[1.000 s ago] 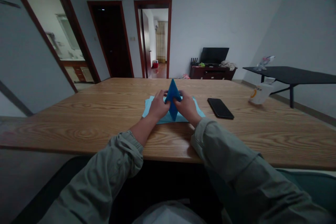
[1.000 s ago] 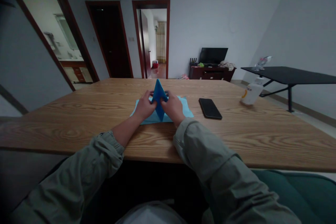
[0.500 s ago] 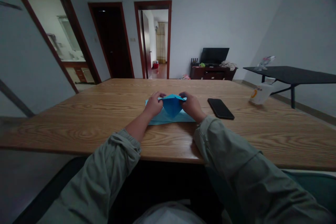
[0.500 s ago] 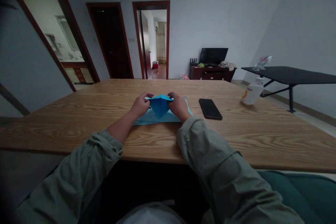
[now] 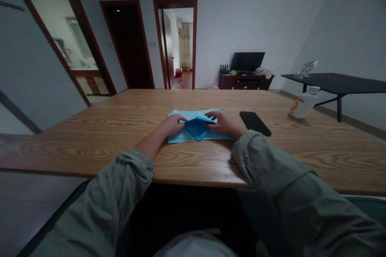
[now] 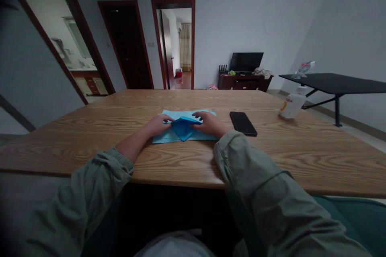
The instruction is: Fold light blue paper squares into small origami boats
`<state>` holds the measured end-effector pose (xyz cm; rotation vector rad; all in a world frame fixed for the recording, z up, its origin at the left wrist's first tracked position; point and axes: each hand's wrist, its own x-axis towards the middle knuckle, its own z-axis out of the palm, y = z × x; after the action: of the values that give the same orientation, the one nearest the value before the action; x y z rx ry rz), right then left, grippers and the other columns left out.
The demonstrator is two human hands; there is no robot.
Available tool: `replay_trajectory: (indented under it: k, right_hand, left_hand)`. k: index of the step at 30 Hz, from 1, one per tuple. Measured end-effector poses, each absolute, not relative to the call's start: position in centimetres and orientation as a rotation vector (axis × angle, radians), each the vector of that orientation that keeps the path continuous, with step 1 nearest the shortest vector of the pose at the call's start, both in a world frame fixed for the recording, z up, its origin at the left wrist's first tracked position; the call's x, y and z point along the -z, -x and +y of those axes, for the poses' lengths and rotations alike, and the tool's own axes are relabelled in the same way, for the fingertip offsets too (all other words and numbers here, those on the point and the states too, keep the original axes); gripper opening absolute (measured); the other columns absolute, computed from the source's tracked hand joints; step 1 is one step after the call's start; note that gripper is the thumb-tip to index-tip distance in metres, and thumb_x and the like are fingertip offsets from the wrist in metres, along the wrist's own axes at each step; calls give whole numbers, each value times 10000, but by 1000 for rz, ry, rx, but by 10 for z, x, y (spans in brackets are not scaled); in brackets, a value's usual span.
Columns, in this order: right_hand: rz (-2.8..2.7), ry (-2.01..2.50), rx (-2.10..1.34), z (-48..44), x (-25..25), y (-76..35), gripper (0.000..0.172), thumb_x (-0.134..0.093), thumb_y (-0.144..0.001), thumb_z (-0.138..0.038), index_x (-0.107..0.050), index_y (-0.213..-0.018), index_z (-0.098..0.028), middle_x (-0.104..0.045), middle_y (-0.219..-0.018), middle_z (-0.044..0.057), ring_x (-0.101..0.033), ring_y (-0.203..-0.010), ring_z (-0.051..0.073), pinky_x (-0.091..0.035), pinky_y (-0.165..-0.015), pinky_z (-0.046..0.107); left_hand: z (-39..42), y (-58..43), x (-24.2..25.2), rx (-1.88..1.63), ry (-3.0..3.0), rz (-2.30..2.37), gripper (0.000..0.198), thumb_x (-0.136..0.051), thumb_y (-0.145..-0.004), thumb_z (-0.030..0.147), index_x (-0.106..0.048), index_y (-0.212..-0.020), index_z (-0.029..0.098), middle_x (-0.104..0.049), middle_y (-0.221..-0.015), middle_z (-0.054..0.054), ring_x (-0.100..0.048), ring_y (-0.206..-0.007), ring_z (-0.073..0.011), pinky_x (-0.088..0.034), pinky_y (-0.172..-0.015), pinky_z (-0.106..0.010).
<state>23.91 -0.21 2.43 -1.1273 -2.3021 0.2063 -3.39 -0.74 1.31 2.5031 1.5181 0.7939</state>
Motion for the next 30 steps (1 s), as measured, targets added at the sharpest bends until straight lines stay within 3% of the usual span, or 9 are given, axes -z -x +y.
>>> replay_trajectory:
  k: [3,7,14,17,20,26,30]
  right_hand:
    - [-2346,1055,-181,-7,-27,-243,592,-731,-725,-426,-598,-1260,-209,-671,-1116,106,-630,-975,244,-490,-845,370]
    - [-2470,913,-31,-14,-30,-244,508,-699,-752,-333,-626,-1245,-238,-641,-1189,102,-586,-1073,266,-428,-951,416]
    - [-2635,929,10,-23,-31,-241,350,-665,-748,-294,-723,-1092,-271,-623,-1237,89,-572,-1076,285,-416,-954,426]
    - [-2673,915,-62,-24,-31,-241,356,-646,-770,-338,-717,-1111,-264,-606,-1269,91,-574,-1091,285,-413,-967,424]
    - [-2661,950,-102,-24,-30,-242,374,-633,-781,-365,-708,-1133,-263,-604,-1274,92,-576,-1097,287,-411,-975,421]
    - [-2686,982,-90,-25,-31,-242,416,-638,-775,-391,-693,-1165,-258,-590,-1286,93,-557,-1125,298,-396,-990,420]
    - [-2685,964,-50,-26,-33,-240,412,-629,-779,-403,-703,-1147,-233,-621,-1206,112,-578,-1068,289,-421,-948,399]
  left_hand:
    - [-5,40,-11,-757,-2514,1538,310,-576,-768,304,-746,-1019,245,-702,-947,-56,-629,-875,-216,-484,-815,-299]
    - [-5,43,-13,-709,-2484,1502,339,-596,-745,293,-740,-1046,236,-710,-1012,-71,-638,-931,-241,-479,-877,-323]
    - [-16,34,-24,-794,-2415,1238,505,-564,-702,149,-659,-1192,226,-632,-1254,-53,-557,-1176,-225,-391,-1049,-353]
    - [-20,26,-26,-776,-2420,1080,410,-563,-771,214,-671,-1166,244,-611,-1293,-40,-537,-1215,-207,-359,-1079,-358]
    - [-23,24,-25,-623,-2460,1018,346,-660,-744,299,-714,-1083,258,-610,-1295,-53,-546,-1211,-232,-357,-1075,-368]
    - [-27,26,-24,-372,-2494,1075,449,-680,-724,296,-669,-1173,277,-506,-1402,-49,-365,-1368,-276,-282,-1116,-417]
    - [-26,26,-25,-456,-2533,1071,405,-700,-699,313,-712,-1100,255,-585,-1324,-68,-508,-1253,-272,-360,-1063,-373]
